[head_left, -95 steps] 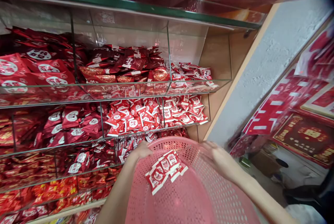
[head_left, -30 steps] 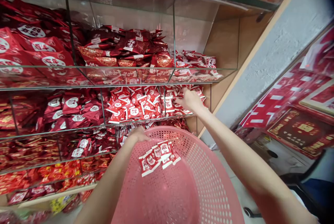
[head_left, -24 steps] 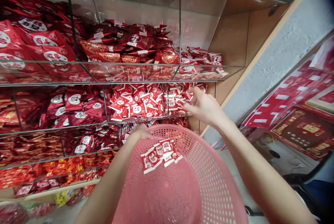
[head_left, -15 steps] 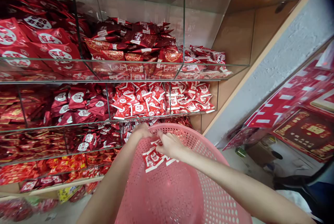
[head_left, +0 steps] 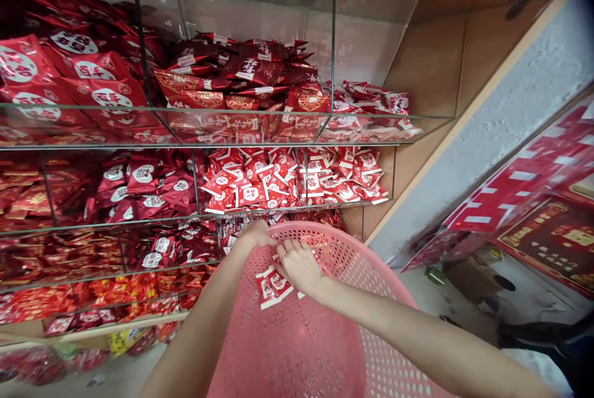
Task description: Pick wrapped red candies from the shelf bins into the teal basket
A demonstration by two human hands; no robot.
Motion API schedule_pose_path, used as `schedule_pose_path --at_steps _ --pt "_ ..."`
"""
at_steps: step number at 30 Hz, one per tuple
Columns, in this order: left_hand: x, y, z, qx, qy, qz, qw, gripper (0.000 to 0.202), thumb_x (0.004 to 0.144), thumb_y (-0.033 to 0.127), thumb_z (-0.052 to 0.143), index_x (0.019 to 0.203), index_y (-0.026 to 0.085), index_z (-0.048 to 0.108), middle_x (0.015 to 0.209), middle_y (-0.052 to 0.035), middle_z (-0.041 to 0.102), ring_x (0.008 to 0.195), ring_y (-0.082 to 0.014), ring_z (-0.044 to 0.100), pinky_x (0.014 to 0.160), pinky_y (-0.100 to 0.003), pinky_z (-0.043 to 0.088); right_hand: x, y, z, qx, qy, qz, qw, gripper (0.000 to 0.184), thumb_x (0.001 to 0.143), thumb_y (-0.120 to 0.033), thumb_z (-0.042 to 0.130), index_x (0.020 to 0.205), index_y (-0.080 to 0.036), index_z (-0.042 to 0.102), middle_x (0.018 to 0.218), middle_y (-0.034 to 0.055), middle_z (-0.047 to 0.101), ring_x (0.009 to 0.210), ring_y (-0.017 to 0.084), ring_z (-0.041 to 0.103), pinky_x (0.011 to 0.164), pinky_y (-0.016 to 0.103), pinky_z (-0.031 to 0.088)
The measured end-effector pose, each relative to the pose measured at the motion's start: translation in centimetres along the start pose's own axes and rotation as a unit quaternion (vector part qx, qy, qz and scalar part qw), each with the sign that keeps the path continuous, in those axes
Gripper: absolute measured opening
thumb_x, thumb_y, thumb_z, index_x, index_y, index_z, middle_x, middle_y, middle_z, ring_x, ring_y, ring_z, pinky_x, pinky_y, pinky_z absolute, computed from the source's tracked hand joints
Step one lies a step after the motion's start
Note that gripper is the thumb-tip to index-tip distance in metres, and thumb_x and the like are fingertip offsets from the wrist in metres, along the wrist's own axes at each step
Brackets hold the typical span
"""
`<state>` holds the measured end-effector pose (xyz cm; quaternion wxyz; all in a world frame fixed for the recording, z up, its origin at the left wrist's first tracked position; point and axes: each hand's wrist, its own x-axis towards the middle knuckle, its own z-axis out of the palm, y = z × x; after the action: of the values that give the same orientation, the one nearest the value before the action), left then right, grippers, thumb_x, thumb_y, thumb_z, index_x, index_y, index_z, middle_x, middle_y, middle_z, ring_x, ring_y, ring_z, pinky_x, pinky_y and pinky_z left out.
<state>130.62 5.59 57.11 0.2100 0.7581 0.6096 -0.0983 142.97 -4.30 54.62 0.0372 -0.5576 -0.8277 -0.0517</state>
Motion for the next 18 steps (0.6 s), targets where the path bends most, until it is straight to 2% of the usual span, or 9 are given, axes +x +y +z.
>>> schedule_pose_path --at_steps 2,4,6,8,10,12,15,18 --pt "0.0 0.1 -0.1 0.003 0.000 -0.001 1.000 0.031 0.081 0.034 0.053 0.106 0.016 0.055 0.103 -0.0066 0.059 0.087 -0.0196 0.058 0.072 -0.039 0.048 -0.7 0.3 0.1 -0.003 0.018 -0.106 0.994 0.032 0.082 -0.040 0.047 0.099 -0.014 0.054 0.098 0.0104 0.055 0.094 0.024 0.049 0.080 0.037 0.037" --pt "0.0 0.1 -0.1 0.006 0.002 0.000 1.000 0.031 0.081 0.034 0.053 0.106 0.016 0.055 0.103 -0.0066 0.059 0.087 -0.0196 0.058 0.073 -0.039 0.048 -1.4 0.6 0.5 -0.008 0.017 -0.226 0.974 0.040 0.076 -0.044 0.055 0.102 -0.014 0.053 0.101 0.0094 0.053 0.099 0.024 0.045 0.087 0.039 0.034" --pt "0.0 0.1 -0.1 0.009 0.003 0.003 1.000 0.031 0.081 0.034 0.053 0.106 0.016 0.055 0.103 -0.0067 0.059 0.088 -0.0196 0.058 0.073 -0.039 0.048 -1.8 0.8 1.3 -0.023 0.017 -0.282 0.959 0.038 0.077 -0.037 0.056 0.106 -0.014 0.051 0.103 0.0098 0.052 0.104 0.024 0.042 0.095 0.042 0.026" --pt "-0.1 0.1 -0.1 0.010 0.001 0.007 1.000 0.031 0.080 0.034 0.053 0.105 0.016 0.055 0.103 -0.0066 0.059 0.088 -0.0195 0.058 0.073 -0.039 0.048 -1.8 0.9 2.2 -0.034 0.025 -0.272 0.961 0.027 0.082 -0.022 0.049 0.108 -0.015 0.051 0.104 0.0096 0.053 0.106 0.023 0.040 0.099 0.044 0.019" --pt "-0.1 0.1 0.0 0.010 0.000 0.012 1.000 0.030 0.080 0.034 0.054 0.104 0.016 0.056 0.103 -0.0063 0.059 0.088 -0.0195 0.058 0.073 -0.039 0.048 -1.5 1.0 2.6 -0.017 0.018 -0.253 0.967 0.026 0.083 -0.016 0.045 0.108 -0.016 0.051 0.101 0.0085 0.054 0.105 0.021 0.041 0.099 0.042 0.018" --pt "0.0 0.1 0.0 0.009 0.000 0.016 1.000 0.030 0.080 0.034 0.054 0.103 0.016 0.056 0.102 -0.0060 0.060 0.087 -0.0197 0.058 0.073 -0.038 0.048 -1.1 1.1 2.8 0.029 -0.007 -0.234 0.972 0.031 0.079 -0.026 0.053 0.109 -0.016 0.051 0.100 0.0079 0.054 0.102 0.022 0.042 0.097 0.041 0.022" --pt "0.1 0.0 0.1 0.006 0.002 0.018 1.000 0.030 0.080 0.034 0.054 0.103 0.016 0.057 0.102 -0.0057 0.060 0.087 -0.0202 0.058 0.073 -0.039 0.048 -0.6 1.3 3.1 0.110 -0.021 -0.193 0.975 0.054 0.069 -0.047 0.062 0.111 -0.016 0.049 0.103 0.0080 0.054 0.101 0.023 0.043 0.093 0.040 0.027" --pt "0.3 -0.1 0.1 0.003 0.005 0.016 1.000 0.031 0.080 0.034 0.054 0.104 0.015 0.056 0.103 -0.0059 0.059 0.088 -0.0207 0.058 0.073 -0.039 0.047 -0.6 1.1 3.5 0.120 -0.006 -0.175 0.977 0.058 0.069 -0.051 0.061 0.113 -0.014 0.049 0.106 0.0093 0.053 0.103 0.024 0.042 0.093 0.040 0.026"
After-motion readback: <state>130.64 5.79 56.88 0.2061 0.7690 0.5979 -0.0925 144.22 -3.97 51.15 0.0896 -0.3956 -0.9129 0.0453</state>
